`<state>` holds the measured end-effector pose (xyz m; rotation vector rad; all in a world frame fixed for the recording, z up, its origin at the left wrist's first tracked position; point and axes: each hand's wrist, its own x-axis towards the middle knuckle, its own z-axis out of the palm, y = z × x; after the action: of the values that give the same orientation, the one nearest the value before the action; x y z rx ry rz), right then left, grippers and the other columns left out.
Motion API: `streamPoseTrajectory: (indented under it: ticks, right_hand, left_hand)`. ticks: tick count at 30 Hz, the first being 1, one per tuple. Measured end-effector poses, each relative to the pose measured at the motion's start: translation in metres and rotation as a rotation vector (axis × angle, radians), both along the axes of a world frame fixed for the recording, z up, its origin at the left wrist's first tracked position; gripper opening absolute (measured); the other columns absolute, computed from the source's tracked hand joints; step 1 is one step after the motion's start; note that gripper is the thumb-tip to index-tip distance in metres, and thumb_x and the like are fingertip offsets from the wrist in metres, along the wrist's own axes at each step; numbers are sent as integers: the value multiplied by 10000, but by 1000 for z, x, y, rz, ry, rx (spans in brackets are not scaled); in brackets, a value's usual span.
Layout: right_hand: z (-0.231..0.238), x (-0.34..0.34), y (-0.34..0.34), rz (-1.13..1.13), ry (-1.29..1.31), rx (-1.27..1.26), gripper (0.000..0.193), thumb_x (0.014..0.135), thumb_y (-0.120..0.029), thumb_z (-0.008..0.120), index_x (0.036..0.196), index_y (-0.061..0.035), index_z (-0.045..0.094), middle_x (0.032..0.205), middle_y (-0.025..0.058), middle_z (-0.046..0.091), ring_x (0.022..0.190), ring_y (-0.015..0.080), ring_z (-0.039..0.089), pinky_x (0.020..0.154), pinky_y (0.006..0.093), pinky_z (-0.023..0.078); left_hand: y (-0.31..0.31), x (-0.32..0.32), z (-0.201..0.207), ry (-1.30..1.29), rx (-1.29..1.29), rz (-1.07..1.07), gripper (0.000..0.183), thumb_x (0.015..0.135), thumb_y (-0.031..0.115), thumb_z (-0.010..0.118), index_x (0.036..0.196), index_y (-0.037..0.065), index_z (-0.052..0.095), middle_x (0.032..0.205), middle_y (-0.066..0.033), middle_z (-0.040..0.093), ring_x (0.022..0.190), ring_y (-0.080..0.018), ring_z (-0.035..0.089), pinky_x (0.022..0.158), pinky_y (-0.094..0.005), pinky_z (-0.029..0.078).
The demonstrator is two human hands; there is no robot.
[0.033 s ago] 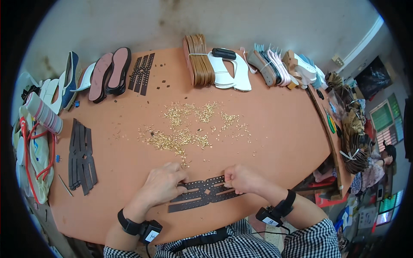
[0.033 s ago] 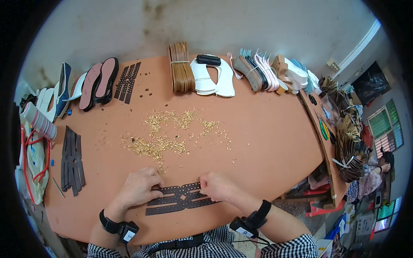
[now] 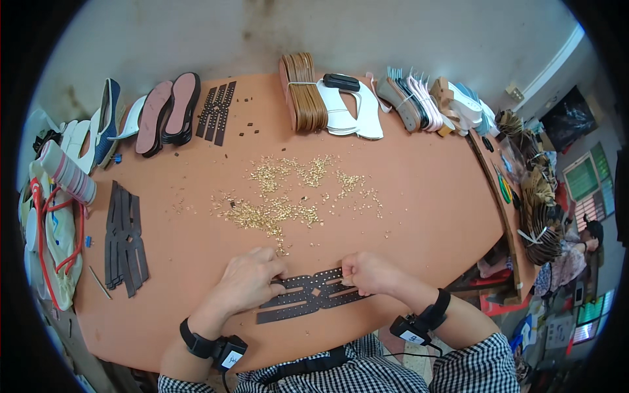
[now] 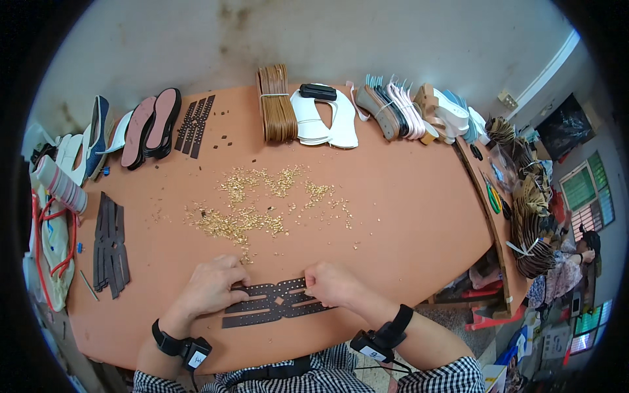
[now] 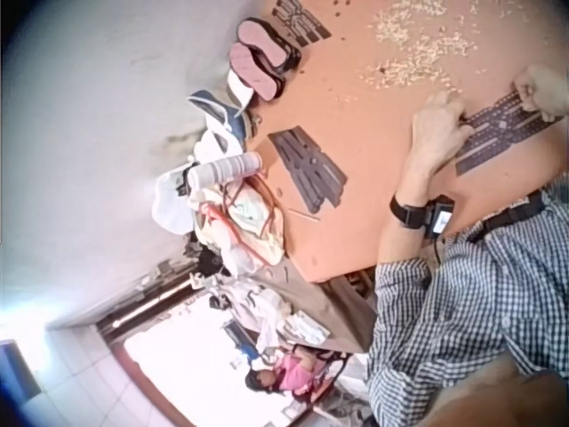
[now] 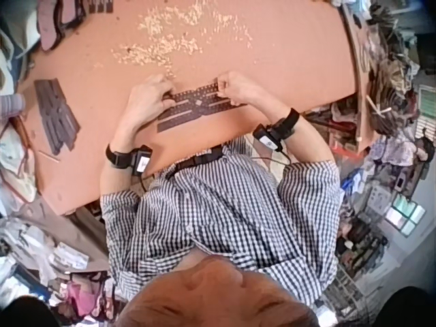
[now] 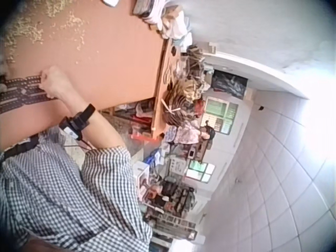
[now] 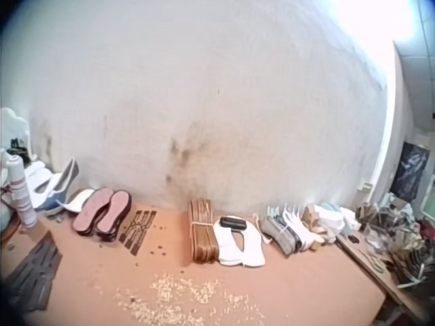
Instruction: Sort and arrange small decorative components onto shoe strap templates.
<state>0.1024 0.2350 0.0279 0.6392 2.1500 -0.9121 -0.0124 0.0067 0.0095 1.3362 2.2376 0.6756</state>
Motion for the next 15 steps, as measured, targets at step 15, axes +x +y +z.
streamPoseTrajectory:
  ticks: [15]
  right_hand:
    - [-4,0,6,-68,-23,-74,56,856,-92,612,845,-41,590,627,39,592,525,132,603,466,292,460]
  left_hand:
    - [0,1,1,-19,-10,1,178,736,217,680,877,110,664,899,-59,580,953,-252,560,776,-385,472]
